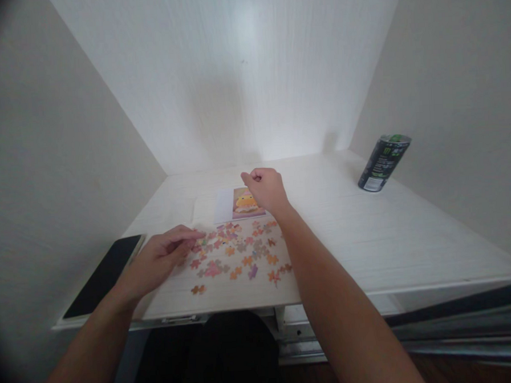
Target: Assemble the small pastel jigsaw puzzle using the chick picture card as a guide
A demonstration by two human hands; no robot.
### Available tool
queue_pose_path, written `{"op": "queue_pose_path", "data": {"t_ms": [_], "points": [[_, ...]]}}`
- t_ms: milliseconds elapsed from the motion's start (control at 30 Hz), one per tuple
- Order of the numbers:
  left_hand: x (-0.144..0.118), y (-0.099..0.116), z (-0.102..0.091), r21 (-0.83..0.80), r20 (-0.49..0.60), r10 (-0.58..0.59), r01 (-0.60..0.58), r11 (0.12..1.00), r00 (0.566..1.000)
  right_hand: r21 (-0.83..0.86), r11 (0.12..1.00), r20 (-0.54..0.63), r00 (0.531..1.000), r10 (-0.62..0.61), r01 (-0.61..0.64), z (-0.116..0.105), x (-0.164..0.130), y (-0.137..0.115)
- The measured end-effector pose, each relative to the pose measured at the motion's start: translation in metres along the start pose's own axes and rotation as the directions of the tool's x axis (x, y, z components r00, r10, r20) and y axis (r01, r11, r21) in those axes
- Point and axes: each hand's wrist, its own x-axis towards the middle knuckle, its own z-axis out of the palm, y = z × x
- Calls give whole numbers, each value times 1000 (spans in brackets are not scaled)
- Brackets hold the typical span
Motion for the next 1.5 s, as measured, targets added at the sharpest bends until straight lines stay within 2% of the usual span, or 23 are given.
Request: {"op": "queue_pose_path", "data": {"t_ms": [67,233,400,633,800,933,1167,1333,1500], "points": [[0,2,1,38,13,13,-13,999,1000,-10,1000,-9,1000,-2,2,-1,-1,-1],[-5,6,4,-21,9,-104,105,994,994,-36,999,-26,1000,-5,4,-2,-2,-3],[-16,3,1,-8,-6,-138,137,990,990,-34,999,-44,999,-7,5,-2,-1,-2],[-46,5,-16,234,61,-119,101,967,991,-50,998,-79,996,-34,30,-1,-2,-2],[-58,3,-22,353,102,-131,87,932,986,-55,997,-217,974,-65,55,-2,-2,-3],[-65,-6,-19,395,57,-84,55,917,995,-62,998,-301,952,-49,31,-4,-1,-3],[-77,-22,-19,451,-34,18,-1,892,999,-101,995,-339,939,-57,24,-4,0,1],[-82,-27,-18,459,-103,75,-20,888,992,-92,996,-333,942,-50,20,-5,-1,-1],[-84,-26,-17,434,-123,50,8,901,991,-97,995,-274,960,-59,33,-4,-4,-5]]}}
